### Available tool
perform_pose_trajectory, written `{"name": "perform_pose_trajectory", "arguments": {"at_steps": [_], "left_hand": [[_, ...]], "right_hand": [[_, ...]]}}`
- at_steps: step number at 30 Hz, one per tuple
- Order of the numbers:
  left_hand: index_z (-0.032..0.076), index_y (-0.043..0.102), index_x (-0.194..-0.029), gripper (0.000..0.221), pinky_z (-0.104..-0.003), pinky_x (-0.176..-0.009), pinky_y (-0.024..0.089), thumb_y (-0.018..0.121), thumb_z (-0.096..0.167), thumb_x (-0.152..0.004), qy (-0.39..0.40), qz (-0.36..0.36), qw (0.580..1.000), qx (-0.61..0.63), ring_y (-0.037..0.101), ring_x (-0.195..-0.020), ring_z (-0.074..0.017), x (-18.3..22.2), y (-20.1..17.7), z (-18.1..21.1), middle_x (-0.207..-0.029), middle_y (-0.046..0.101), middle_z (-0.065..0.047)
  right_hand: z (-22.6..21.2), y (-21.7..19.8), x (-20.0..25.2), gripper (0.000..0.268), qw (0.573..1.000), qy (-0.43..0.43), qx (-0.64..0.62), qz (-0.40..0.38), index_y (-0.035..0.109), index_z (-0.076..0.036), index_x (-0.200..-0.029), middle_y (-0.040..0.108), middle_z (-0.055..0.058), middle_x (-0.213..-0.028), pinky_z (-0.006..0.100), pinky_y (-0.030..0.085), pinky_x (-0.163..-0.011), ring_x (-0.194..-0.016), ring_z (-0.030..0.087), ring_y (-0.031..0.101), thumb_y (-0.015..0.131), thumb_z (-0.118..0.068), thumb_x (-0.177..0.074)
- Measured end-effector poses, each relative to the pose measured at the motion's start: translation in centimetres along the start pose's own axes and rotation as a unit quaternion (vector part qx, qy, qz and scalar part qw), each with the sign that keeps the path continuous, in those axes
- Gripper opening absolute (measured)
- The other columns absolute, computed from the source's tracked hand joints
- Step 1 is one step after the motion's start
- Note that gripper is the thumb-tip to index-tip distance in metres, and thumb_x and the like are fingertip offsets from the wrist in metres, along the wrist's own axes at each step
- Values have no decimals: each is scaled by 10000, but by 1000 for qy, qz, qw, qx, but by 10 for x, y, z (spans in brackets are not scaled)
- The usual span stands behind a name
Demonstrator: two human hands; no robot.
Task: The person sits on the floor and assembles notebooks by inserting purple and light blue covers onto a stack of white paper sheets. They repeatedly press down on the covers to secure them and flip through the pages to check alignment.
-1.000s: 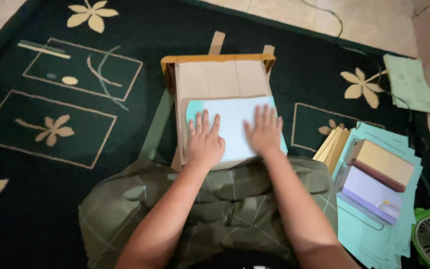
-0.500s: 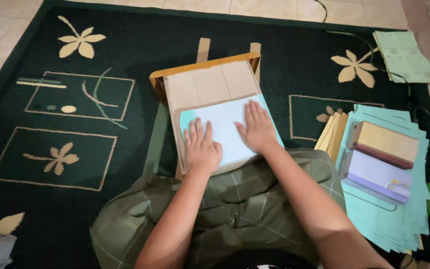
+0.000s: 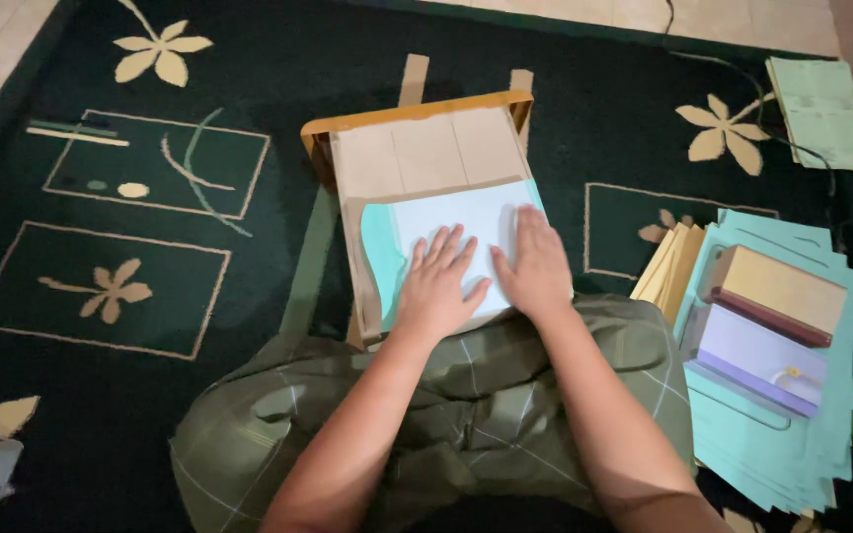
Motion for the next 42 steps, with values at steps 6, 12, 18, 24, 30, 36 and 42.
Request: {"name": "perform_pose_trajectory", "arguments": {"at_steps": [6, 12, 18, 24, 30, 36, 42], "left_hand": [[129, 596, -1437, 654, -583, -1203, 287, 647, 487, -893, 0, 19, 1000, 16, 437, -1471, -338, 1, 3, -4, -1551, 503, -169], [123, 589, -1447, 647, -572, -1217, 260, 610, 493, -917, -15, 1, 999, 38, 421, -1484, -344, 0, -4, -2, -1558, 496, -174], [115, 605, -1425, 669, -568, -1210, 285, 652, 501, -881, -4, 21, 1000, 18, 456, -1460, -340, 0, 0, -3, -1539, 517, -173], [111, 615, -1415, 624, -565, -1211, 279, 662, 463, -902, -14, -5, 999, 43, 447, -1465, -351, -1, -11, 1, -1542, 513, -178], [191, 697, -1327, 449, -556, -1221, 263, 561, 467, -999, -42, -53, 994, 91, 443, -1474, -348, -8, -16, -5, -1516, 552, -151], [160, 722, -1272, 446, -559, -1227, 238, 369, 369, -1098, -40, -44, 984, 165, 449, -1464, -344, -7, -7, -15, -1453, 608, -155], [-53, 502, -1478, 616, -508, -1279, 197, 332, 429, -1135, -165, 48, 812, 558, 339, -1499, -381, 4, -6, -49, -1531, 446, -308]], "right_hand": [[94, 29, 26, 764, 976, 171, -62, -123, 416, -66, -1585, 454, 194, -1577, 470, 387, -1158, -1427, 366, 473, 457, -596, -1036], [58, -9, 28, 783, 951, 204, -130, -193, 401, -44, -1579, 534, 274, -1481, 562, 441, -1094, -1355, 434, 526, 425, -606, -1034], [40, -40, 28, 794, 955, 168, -132, -205, 317, 21, -1600, 437, 313, -1546, 560, 417, -1122, -1394, 460, 472, 487, -510, -1034], [-9, -108, 21, 574, 940, 93, -306, -122, 442, 72, -1520, 490, 331, -1490, 581, 354, -1140, -1387, 491, 444, 514, -279, -1071], [-6, -33, 23, 946, 718, 71, -676, -149, 477, -71, -1526, 605, 22, -1399, 276, 409, -1043, -1227, 95, 556, 173, -770, -966], [-42, -48, 27, 1028, 825, -16, -521, -218, 444, 56, -1515, 478, 315, -1506, 558, 318, -1171, -1402, 461, 450, 81, -738, -973], [-45, -49, 29, 547, 880, -62, -433, -186, 570, -19, -1445, 509, 258, -1507, 568, 312, -1189, -1432, 430, 433, 227, -301, -1124]]}}
Point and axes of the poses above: each hand's wrist, its own x-axis away from the middle knuckle, its own y-axis out of the palm, z = x × y, the point moved 7 cm from there along -x, towards the middle knuckle
